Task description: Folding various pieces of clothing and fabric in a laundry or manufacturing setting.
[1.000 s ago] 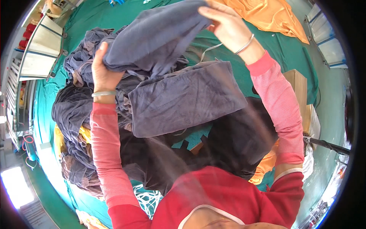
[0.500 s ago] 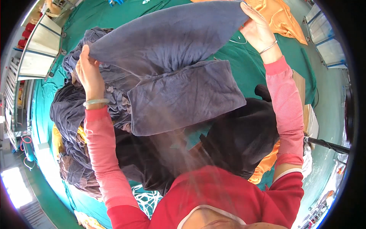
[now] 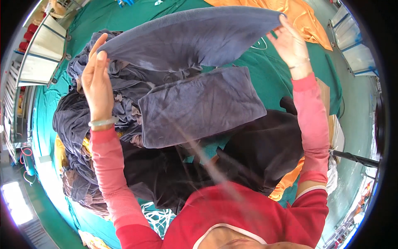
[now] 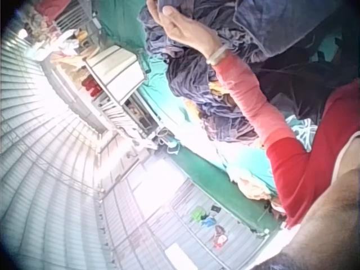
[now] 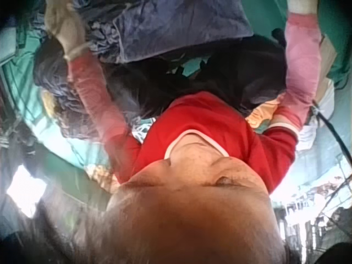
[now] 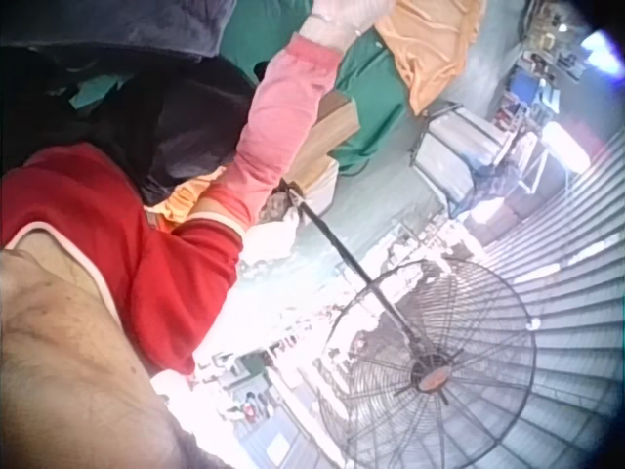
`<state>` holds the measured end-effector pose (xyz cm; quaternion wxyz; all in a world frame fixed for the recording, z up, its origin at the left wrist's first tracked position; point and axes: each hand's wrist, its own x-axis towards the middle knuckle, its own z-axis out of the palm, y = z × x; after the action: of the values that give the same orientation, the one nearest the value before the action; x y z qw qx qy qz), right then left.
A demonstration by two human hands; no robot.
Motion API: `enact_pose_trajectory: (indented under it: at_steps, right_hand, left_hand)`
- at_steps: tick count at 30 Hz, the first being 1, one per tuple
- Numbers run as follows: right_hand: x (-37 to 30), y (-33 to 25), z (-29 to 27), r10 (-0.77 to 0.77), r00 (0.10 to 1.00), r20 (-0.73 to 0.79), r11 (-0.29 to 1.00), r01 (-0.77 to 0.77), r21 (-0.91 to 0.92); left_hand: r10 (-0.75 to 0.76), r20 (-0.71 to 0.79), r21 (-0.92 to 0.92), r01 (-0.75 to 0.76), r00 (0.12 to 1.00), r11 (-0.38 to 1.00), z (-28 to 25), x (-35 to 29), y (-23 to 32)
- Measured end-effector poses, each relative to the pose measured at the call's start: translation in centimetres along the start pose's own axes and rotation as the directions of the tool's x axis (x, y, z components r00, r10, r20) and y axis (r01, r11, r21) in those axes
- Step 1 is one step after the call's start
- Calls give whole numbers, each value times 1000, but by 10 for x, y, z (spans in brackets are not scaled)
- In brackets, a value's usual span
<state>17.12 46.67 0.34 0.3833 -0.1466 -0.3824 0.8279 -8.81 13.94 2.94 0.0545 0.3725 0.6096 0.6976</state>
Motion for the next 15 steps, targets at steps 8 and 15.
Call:
enact_pose_trajectory:
  at_steps: [8,15]
  right_hand:
    - [-88,-62,-9,-106,769,630,960,243,-135]
    - [-111,-43,-29,366,573,734,903,-29,-428]
  left_hand:
    - [118,370,282,-233,922,931,-45,-78,88]
    - [147,678,-351,141,720,926,-55,-120,44]
